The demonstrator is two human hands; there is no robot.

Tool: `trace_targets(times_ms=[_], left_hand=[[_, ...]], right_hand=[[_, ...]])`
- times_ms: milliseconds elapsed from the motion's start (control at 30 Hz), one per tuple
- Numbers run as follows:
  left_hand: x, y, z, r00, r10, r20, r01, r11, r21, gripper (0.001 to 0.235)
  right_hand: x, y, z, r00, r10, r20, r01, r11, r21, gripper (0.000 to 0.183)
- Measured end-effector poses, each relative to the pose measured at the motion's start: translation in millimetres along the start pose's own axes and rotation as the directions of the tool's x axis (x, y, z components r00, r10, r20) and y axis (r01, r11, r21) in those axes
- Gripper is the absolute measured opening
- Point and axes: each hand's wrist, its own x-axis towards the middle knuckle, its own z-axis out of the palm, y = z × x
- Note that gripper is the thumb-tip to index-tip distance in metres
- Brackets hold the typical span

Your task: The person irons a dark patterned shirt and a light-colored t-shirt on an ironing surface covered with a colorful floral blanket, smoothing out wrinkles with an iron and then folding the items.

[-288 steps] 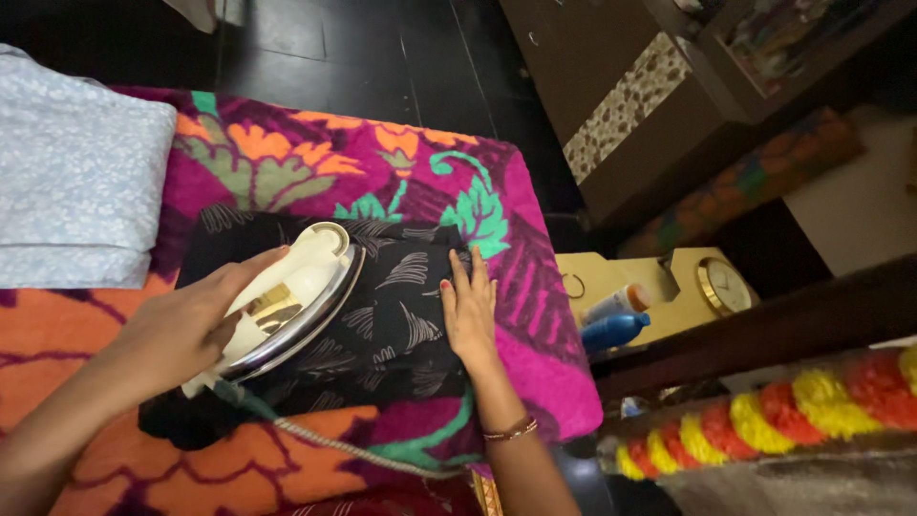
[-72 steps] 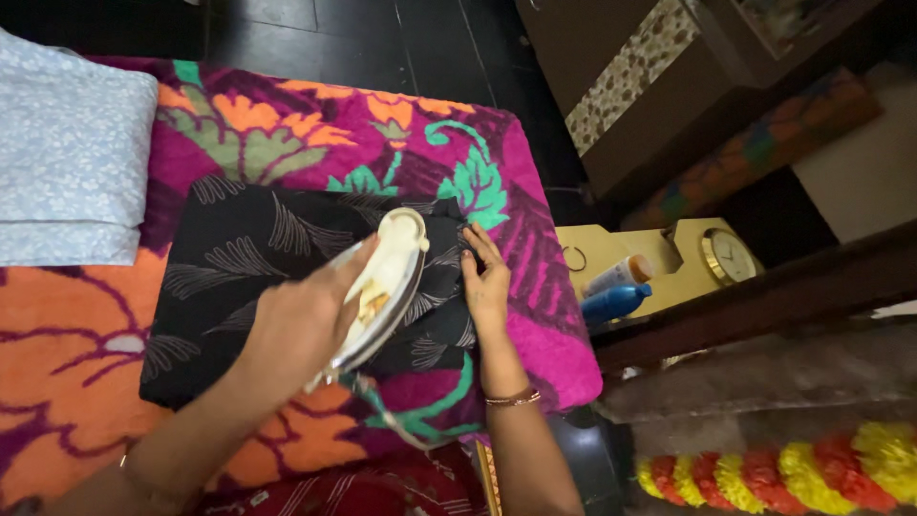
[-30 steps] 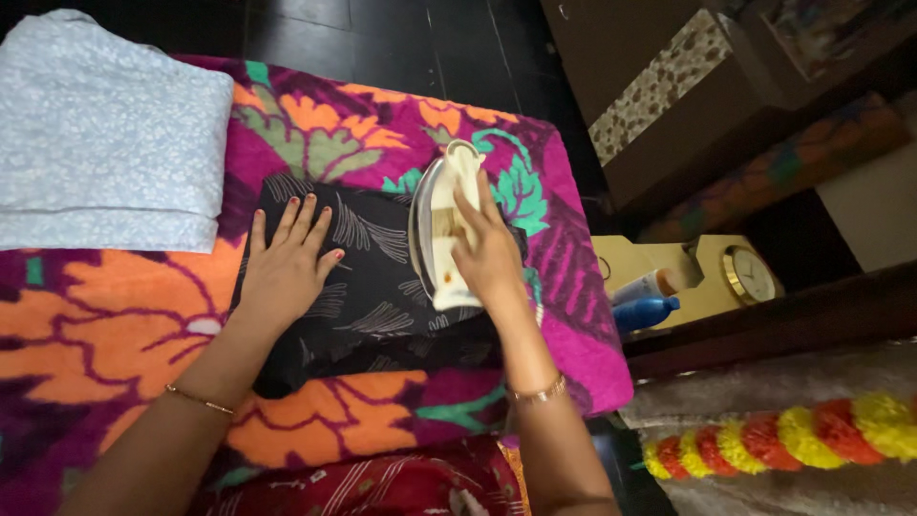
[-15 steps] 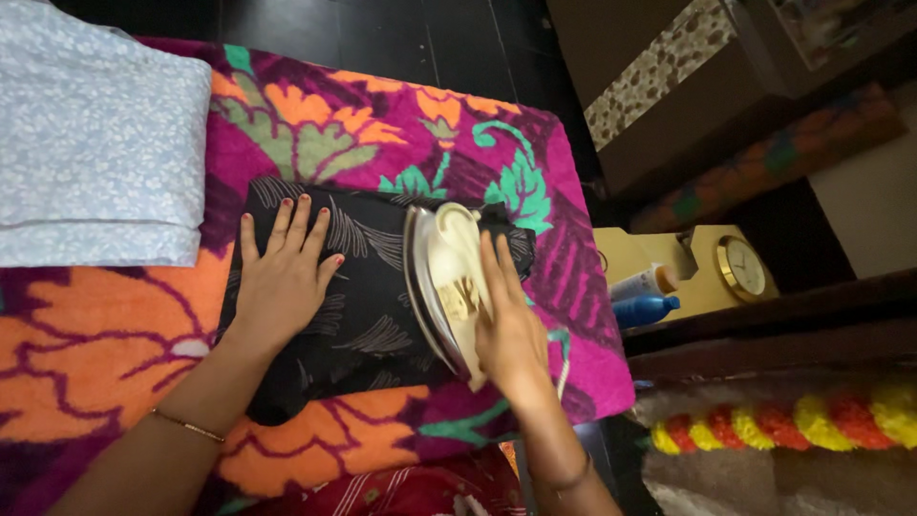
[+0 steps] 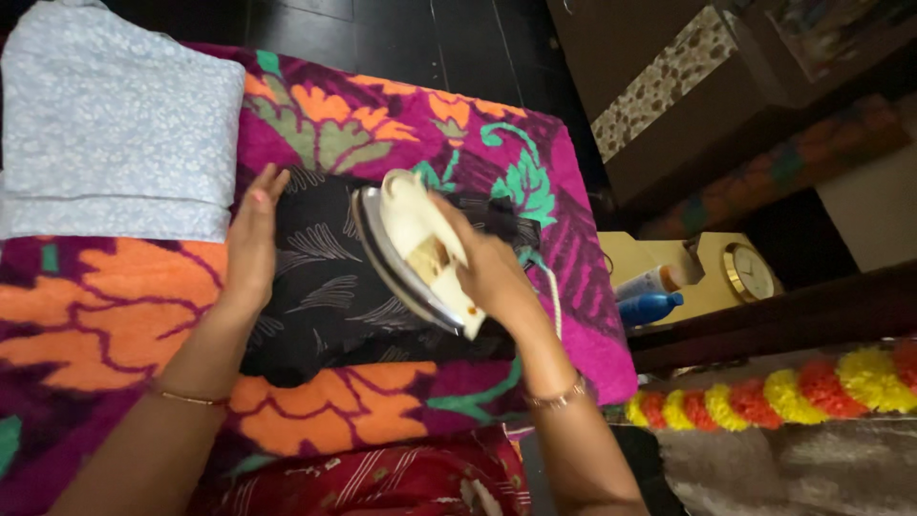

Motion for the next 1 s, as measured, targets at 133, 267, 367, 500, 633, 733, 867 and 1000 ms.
trace_targets(times_ms=[133, 267, 367, 500, 633, 733, 867, 1000], left_hand=[[7.9, -12.6, 1.7, 0.996, -0.067, -0.063, 0.049, 0.966, -0.252, 0.076], [12.5, -23.5, 1.5, 0.993, -0.097, -0.073, 0.072, 0.956, -0.286, 0.077], [16.6, -26.8, -4.0, 0.994, -0.070, -0.081, 0.034, 0.925, -0.378, 0.074], [15.6, -20.2, -19.8, 0.983, -0.074, -0.170, 0.009, 0.934, -0.356, 0.070], [6.2, -11.7, -14.2, 0.989, 0.110, -0.103, -0.121, 0.987, -0.104, 0.065], [-4.8, -4.9, -6.2, 0.994, 0.111, 0.023, -0.113, 0.956, 0.269, 0.059], [-2.7, -12.2, 2.2, 0.960, 0.231, 0.159, -0.279, 0.716, 0.640, 0.049], [-3.3, -21.2, 4.5, 0.946, 0.276, 0.173, -0.318, 0.665, 0.676, 0.049]], right_hand=[[-47.7, -4.9, -1.5, 0.974, -0.220, 0.059, 0.215, 0.973, 0.082, 0.098], [-55.6, -14.2, 7.7, 0.920, -0.392, 0.026, 0.388, 0.917, 0.089, 0.100], [-42.2, -33.0, 24.6, 0.937, -0.347, 0.025, 0.347, 0.938, 0.014, 0.094], [-21.9, -66.2, 36.6, 0.941, -0.337, 0.024, 0.337, 0.941, -0.038, 0.094], [-32.6, -75.7, 29.2, 0.959, -0.275, 0.070, 0.279, 0.958, -0.062, 0.092], [-54.8, -59.5, 23.2, 0.965, -0.264, 0.002, 0.263, 0.961, -0.081, 0.090], [-86.0, -21.2, 20.0, 0.978, -0.180, -0.105, 0.160, 0.972, -0.173, 0.094], [-114.3, 21.9, 15.8, 0.987, 0.086, -0.136, -0.108, 0.980, -0.167, 0.092]])
